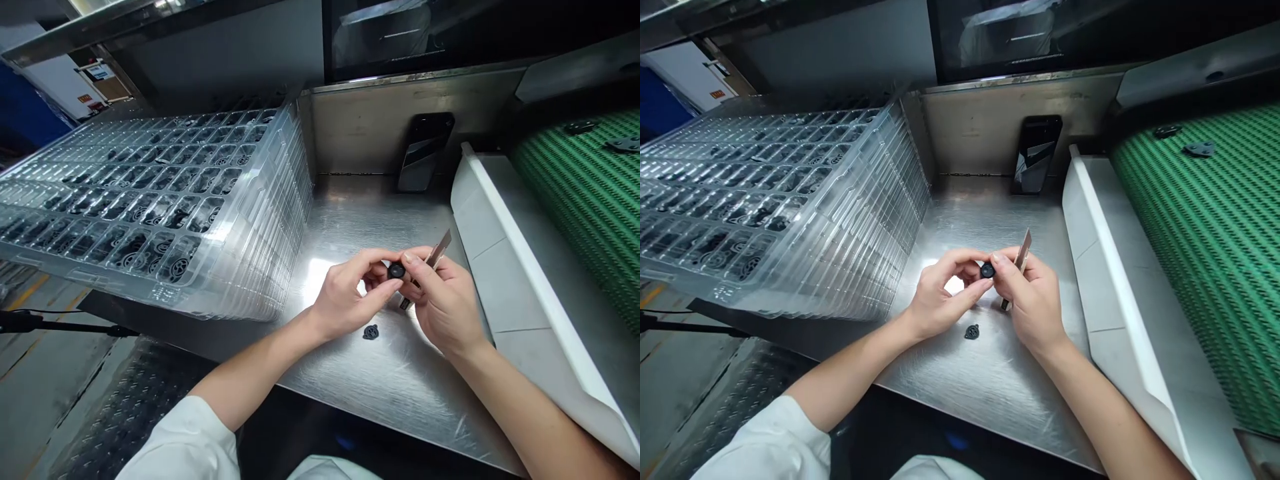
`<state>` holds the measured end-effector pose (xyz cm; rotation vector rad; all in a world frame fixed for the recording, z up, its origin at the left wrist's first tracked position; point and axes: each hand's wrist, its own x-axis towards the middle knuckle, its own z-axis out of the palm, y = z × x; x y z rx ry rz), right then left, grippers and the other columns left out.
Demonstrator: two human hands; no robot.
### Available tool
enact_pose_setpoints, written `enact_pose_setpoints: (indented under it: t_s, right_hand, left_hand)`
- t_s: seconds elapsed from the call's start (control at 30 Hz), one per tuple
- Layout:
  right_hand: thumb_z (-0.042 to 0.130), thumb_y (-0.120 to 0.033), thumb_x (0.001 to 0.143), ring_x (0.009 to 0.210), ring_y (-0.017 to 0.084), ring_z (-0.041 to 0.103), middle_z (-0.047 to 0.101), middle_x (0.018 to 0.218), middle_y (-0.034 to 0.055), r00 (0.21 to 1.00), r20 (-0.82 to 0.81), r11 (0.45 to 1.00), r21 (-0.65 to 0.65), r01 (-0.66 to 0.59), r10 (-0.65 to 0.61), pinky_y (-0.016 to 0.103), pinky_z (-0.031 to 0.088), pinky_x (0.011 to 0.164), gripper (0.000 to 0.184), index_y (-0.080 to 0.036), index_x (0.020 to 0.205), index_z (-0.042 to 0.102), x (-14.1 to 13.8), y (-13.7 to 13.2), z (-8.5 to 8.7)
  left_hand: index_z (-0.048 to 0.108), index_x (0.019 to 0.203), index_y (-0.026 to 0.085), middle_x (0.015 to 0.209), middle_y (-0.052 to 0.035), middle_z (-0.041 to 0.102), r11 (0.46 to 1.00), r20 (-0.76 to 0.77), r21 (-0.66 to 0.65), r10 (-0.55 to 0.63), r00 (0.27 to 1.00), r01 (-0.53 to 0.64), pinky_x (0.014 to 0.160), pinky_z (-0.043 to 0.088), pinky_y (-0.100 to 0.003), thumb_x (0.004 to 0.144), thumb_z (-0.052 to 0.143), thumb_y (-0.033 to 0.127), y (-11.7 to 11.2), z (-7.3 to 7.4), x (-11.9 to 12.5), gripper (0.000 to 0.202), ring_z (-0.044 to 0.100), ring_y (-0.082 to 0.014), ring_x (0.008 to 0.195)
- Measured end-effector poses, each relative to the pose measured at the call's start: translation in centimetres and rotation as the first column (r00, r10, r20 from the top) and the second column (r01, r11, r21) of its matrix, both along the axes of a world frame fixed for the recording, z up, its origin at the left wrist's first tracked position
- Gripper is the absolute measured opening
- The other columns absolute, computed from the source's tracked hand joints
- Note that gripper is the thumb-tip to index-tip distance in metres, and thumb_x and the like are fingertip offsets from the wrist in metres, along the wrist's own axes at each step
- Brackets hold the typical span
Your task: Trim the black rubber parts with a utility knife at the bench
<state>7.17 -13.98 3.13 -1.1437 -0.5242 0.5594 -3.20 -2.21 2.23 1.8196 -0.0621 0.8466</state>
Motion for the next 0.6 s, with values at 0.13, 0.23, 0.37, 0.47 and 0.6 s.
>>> enact_pose_setpoints:
  t_s: [0.13, 0.23, 0.37, 0.47, 0.6]
  right_hand:
    - [0.091, -0.048, 0.081, 0.054, 0.009, 0.034, 0.047, 0.062, -0.0022, 1.0, -0.027, 1.0, -0.002, 0.007, -0.007, 0.022, 0.025, 0.046, 0.032, -0.019, 0.084, 0.078, -0.12, 0.16, 0.12]
    - [0.091, -0.048, 0.08, 0.054, 0.009, 0.035, 0.047, 0.062, -0.0024, 1.0, -0.012, 1.0, 0.014, 0.02, -0.02, 0.021, 0.027, 0.047, 0.033, -0.018, 0.083, 0.077, -0.17, 0.21, 0.1]
    - [0.089, -0.043, 0.083, 0.054, 0.01, 0.041, 0.051, 0.065, -0.0023, 0.994, 0.071, 0.996, -0.037, 0.084, -0.081, 0.021, 0.032, 0.047, 0.029, -0.02, 0.083, 0.073, -0.03, 0.11, -0.12]
    - [0.088, -0.039, 0.082, 0.061, 0.014, 0.051, 0.061, 0.076, 0.0003, 0.97, 0.19, 0.98, -0.093, 0.173, -0.153, 0.023, 0.039, 0.049, 0.026, -0.021, 0.092, 0.073, 0.1, 0.04, -0.29]
    - [0.087, -0.04, 0.082, 0.062, 0.015, 0.054, 0.062, 0.077, 0.0004, 0.96, 0.219, 0.977, -0.082, 0.196, -0.174, 0.024, 0.039, 0.049, 0.029, -0.022, 0.1, 0.072, 0.0, 0.1, -0.19]
  left_hand:
    - [0.054, 0.132, 0.02, 0.08, 0.0042, 0.061, 0.997, -0.028, -0.073, -0.03, 0.999, 0.027, 0.068, 0.052, -0.023, 0.096, 0.071, 0.022, -0.12, -0.09, 0.01, 0.039, 0.06, -0.0098, 0.071]
    - [0.055, 0.128, 0.019, 0.081, 0.0034, 0.062, 0.995, -0.056, -0.099, -0.025, 0.998, 0.02, 0.068, 0.053, -0.023, 0.096, 0.071, 0.026, -0.11, 0.04, -0.01, 0.036, 0.061, -0.0101, 0.072]
    - [0.062, 0.12, 0.018, 0.085, 0.0004, 0.065, 0.998, -0.105, -0.063, 0.008, 0.994, -0.015, 0.069, 0.054, -0.024, 0.096, 0.071, 0.029, 0.04, 0.28, -0.02, 0.028, 0.064, -0.0116, 0.075]
    - [0.065, 0.115, 0.018, 0.088, -0.0012, 0.067, 0.999, -0.109, 0.018, 0.052, 0.993, -0.05, 0.068, 0.054, -0.024, 0.096, 0.071, 0.029, 0.14, 0.42, -0.04, 0.023, 0.065, -0.0125, 0.077]
    - [0.067, 0.11, 0.017, 0.087, -0.0017, 0.068, 0.998, -0.094, 0.036, 0.06, 0.994, -0.057, 0.067, 0.054, -0.023, 0.097, 0.07, 0.03, 0.08, 0.56, -0.12, 0.019, 0.064, -0.0117, 0.075]
